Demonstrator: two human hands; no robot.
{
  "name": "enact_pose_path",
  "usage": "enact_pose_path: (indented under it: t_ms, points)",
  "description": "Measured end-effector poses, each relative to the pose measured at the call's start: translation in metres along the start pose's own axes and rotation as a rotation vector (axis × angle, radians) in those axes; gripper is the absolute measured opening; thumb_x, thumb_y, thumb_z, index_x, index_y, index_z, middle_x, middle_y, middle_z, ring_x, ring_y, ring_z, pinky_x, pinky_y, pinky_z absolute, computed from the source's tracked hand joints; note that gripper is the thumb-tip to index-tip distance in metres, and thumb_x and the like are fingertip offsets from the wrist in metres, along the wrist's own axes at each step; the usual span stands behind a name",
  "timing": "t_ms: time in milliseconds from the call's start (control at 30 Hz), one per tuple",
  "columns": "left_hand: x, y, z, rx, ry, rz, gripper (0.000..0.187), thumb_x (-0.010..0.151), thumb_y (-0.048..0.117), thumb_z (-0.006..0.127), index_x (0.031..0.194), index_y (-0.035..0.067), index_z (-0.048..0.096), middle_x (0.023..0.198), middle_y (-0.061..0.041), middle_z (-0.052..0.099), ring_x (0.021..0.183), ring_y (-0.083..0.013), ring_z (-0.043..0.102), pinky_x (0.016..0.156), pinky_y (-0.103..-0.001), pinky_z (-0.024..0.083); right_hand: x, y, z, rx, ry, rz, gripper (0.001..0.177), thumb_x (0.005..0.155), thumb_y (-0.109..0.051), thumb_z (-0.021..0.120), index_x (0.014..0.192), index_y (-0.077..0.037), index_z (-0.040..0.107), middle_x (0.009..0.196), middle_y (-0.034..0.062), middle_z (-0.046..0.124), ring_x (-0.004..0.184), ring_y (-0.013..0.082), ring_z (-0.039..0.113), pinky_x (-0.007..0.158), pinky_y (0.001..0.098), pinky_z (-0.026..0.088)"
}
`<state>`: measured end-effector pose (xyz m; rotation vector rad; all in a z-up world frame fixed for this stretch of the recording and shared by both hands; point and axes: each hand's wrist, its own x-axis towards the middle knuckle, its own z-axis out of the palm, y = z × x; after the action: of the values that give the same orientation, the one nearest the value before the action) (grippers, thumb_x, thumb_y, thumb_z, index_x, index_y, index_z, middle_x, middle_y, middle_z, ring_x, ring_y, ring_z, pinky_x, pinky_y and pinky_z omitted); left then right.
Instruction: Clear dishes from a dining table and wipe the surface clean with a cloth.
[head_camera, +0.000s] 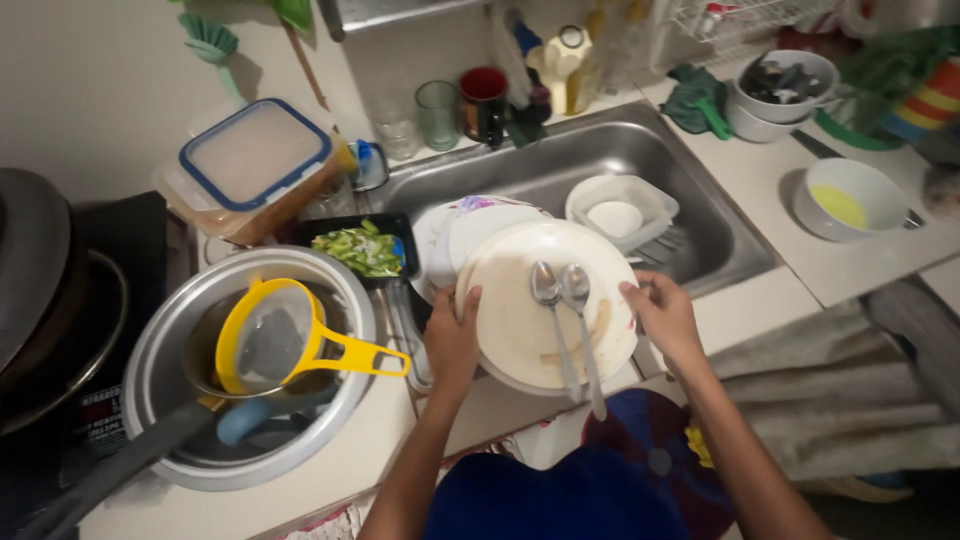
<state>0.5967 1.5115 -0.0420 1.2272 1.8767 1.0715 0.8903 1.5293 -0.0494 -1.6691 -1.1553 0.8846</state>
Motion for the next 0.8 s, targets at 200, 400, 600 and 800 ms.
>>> enact_pose_path:
  t_ms: [200, 400, 600, 800]
  points:
    - [0.027, -0.006, 0.011, 0.035, 0.059, -0.075, 0.059, 0.098, 0.063, 0.053, 0.127, 0.012, 0.059, 0.105, -0.019, 0.076, 0.102, -0.0405, 0.072, 0.088, -0.055, 0.056, 0.061, 0.015, 0.029, -0.095, -0.065, -0.028, 0.037, 0.097, -0.022, 0.071, 0.122, 0.005, 0.069, 0.07, 0.0159, 0.062, 0.053, 0.0266, 0.063, 0.044, 0.0372, 0.051]
    - [0.042, -0.031, 0.034, 0.051, 0.07, -0.161, 0.06, 0.098, 0.063, 0.052, 0.132, 0.014, 0.053, 0.106, -0.023, 0.074, 0.101, -0.0438, 0.072, 0.087, -0.056, 0.057, 0.137, 0.067, 0.058, -0.133, -0.185, -0.09, 0.035, 0.095, -0.023, 0.075, 0.123, -0.002, 0.07, 0.07, 0.0151, 0.062, 0.052, 0.0261, 0.065, 0.043, 0.0363, 0.053]
    - [0.065, -0.039, 0.052, 0.121, 0.028, -0.214, 0.063, 0.102, 0.06, 0.043, 0.138, 0.009, 0.05, 0.117, -0.027, 0.07, 0.107, -0.0485, 0.069, 0.09, -0.061, 0.055, 0.214, 0.116, 0.084, -0.359, -0.378, -0.039, 0.042, 0.093, -0.022, 0.069, 0.133, -0.011, 0.069, 0.094, 0.0239, 0.071, 0.077, 0.0357, 0.073, 0.072, 0.0469, 0.056]
    - [0.123, -0.078, 0.085, 0.289, 0.014, -0.35, 0.066, 0.101, 0.064, 0.042, 0.144, 0.015, 0.047, 0.128, -0.019, 0.065, 0.112, -0.047, 0.067, 0.096, -0.058, 0.055, 0.231, 0.092, 0.115, -0.351, -0.484, -0.033, 0.051, 0.09, -0.014, 0.066, 0.14, -0.002, 0.062, 0.107, 0.0305, 0.071, 0.085, 0.0409, 0.074, 0.074, 0.049, 0.057]
